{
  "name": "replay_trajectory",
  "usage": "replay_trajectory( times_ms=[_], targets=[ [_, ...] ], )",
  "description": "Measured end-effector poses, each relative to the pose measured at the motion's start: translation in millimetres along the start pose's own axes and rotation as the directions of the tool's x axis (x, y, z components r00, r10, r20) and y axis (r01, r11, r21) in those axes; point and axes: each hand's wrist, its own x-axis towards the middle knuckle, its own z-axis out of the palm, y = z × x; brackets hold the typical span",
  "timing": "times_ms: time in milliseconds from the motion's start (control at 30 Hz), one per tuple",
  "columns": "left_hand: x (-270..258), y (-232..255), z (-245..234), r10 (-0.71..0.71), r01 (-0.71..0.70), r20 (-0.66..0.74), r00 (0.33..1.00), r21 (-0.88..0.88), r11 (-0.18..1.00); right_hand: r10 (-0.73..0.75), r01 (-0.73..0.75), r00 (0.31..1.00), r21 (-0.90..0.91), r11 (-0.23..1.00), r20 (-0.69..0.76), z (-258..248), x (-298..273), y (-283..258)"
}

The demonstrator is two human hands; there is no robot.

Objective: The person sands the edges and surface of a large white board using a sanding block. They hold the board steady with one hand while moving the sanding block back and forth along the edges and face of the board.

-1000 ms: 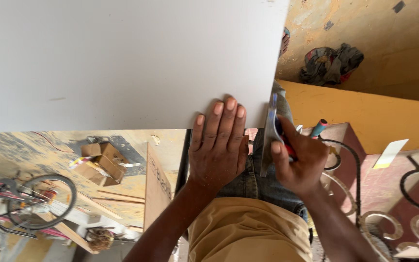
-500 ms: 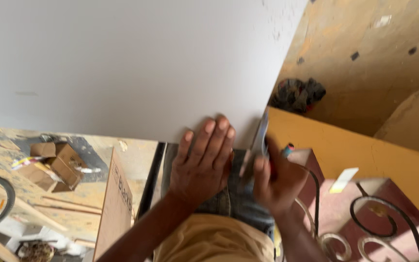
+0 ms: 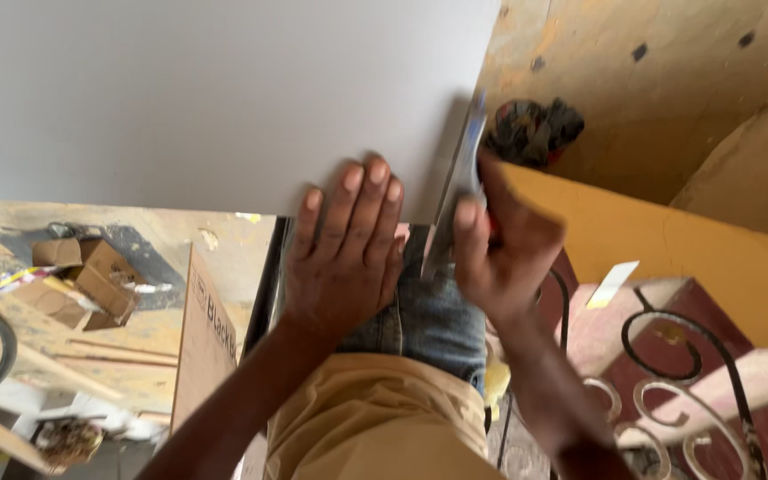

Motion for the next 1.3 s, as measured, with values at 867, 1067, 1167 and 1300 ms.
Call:
replay_trajectory(
  times_ms=[867,1067,1167,1300],
  targets=[
    [-47,45,14,0.558,-0.470,0.119,0.821,-0.415,0.779,0.212,-0.104,0.917,0.311,0.945,-0.337,-75,5,56],
    [-45,47,-3,0.384,-0.223,0.179,0.906,-0.569,0.792,0.313,-0.158,0.889,0.419,0.894,-0.334,-96,-23,37],
    [-7,6,-18,0.112,-0.155,-0.142,0.983,-0.334,0.930,0.365,-0.172,0.860,0.470,0.866,-0.358,-112,-33,24],
    [42,-57,-35,-0.193,0.199,0.070,0.979,-0.084,0.976,0.289,0.005,0.857,0.569,0.823,-0.426,-131,-46,22]
  ],
)
